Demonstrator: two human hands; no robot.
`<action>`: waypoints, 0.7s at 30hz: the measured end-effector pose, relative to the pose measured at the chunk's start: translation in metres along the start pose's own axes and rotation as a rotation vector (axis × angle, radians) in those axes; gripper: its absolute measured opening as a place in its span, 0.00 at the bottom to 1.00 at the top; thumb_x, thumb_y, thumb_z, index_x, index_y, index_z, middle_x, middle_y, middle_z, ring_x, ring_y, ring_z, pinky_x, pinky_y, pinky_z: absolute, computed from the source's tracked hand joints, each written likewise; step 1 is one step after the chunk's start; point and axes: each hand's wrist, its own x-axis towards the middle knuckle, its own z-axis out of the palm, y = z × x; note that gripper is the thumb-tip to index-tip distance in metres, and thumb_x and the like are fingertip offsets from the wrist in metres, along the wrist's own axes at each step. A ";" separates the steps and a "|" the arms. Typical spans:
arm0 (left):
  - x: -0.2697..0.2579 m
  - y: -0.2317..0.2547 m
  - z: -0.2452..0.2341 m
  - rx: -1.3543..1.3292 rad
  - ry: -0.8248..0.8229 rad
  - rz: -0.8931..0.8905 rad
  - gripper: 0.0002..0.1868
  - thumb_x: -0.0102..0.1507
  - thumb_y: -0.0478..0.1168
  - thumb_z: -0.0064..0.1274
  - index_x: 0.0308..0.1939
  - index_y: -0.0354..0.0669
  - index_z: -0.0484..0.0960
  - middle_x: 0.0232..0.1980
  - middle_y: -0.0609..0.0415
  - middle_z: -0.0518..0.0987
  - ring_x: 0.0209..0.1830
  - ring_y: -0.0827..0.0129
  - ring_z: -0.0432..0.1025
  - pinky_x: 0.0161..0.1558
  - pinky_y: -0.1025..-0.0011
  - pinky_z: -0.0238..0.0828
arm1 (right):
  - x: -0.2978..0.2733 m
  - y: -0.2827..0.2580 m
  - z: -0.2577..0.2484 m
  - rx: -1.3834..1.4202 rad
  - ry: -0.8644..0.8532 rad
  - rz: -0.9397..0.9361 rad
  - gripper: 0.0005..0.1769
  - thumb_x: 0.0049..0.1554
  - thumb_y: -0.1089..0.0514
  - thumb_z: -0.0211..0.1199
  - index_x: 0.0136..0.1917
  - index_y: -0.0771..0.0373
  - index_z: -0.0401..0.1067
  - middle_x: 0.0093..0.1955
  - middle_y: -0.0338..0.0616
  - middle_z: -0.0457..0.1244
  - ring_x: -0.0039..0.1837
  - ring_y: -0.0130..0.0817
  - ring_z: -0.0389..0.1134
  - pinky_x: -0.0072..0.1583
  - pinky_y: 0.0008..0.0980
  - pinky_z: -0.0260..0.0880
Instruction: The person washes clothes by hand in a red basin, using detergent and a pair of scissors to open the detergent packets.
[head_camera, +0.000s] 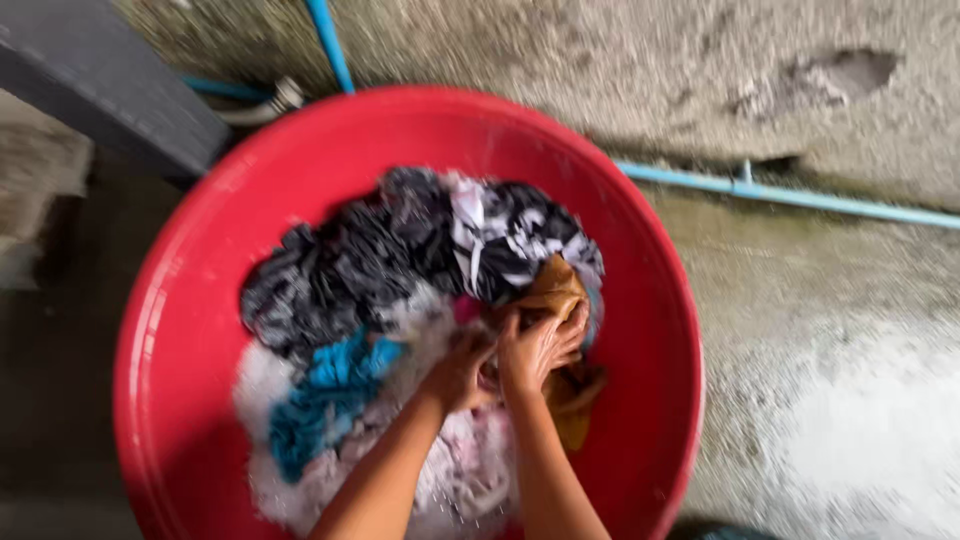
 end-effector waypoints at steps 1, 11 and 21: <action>-0.008 -0.004 -0.015 -0.008 0.140 0.102 0.41 0.60 0.59 0.53 0.76 0.64 0.58 0.79 0.49 0.62 0.72 0.50 0.64 0.70 0.41 0.49 | 0.009 -0.033 -0.001 0.056 0.098 -0.079 0.56 0.55 0.35 0.66 0.82 0.67 0.48 0.86 0.61 0.31 0.83 0.75 0.31 0.75 0.78 0.34; -0.119 -0.046 -0.073 0.223 0.470 -0.102 0.52 0.54 0.61 0.61 0.79 0.75 0.51 0.85 0.48 0.37 0.84 0.33 0.35 0.71 0.16 0.24 | 0.069 -0.031 0.035 -0.241 -0.392 -0.469 0.37 0.55 0.37 0.63 0.75 0.43 0.61 0.87 0.50 0.24 0.80 0.79 0.20 0.68 0.90 0.28; -0.061 -0.135 0.006 0.791 0.468 -0.462 0.43 0.58 0.60 0.56 0.77 0.71 0.60 0.85 0.49 0.41 0.82 0.31 0.29 0.67 0.18 0.22 | -0.176 -0.047 -0.022 0.103 -0.456 0.044 0.52 0.48 0.47 0.70 0.82 0.51 0.53 0.85 0.48 0.36 0.84 0.58 0.31 0.76 0.72 0.29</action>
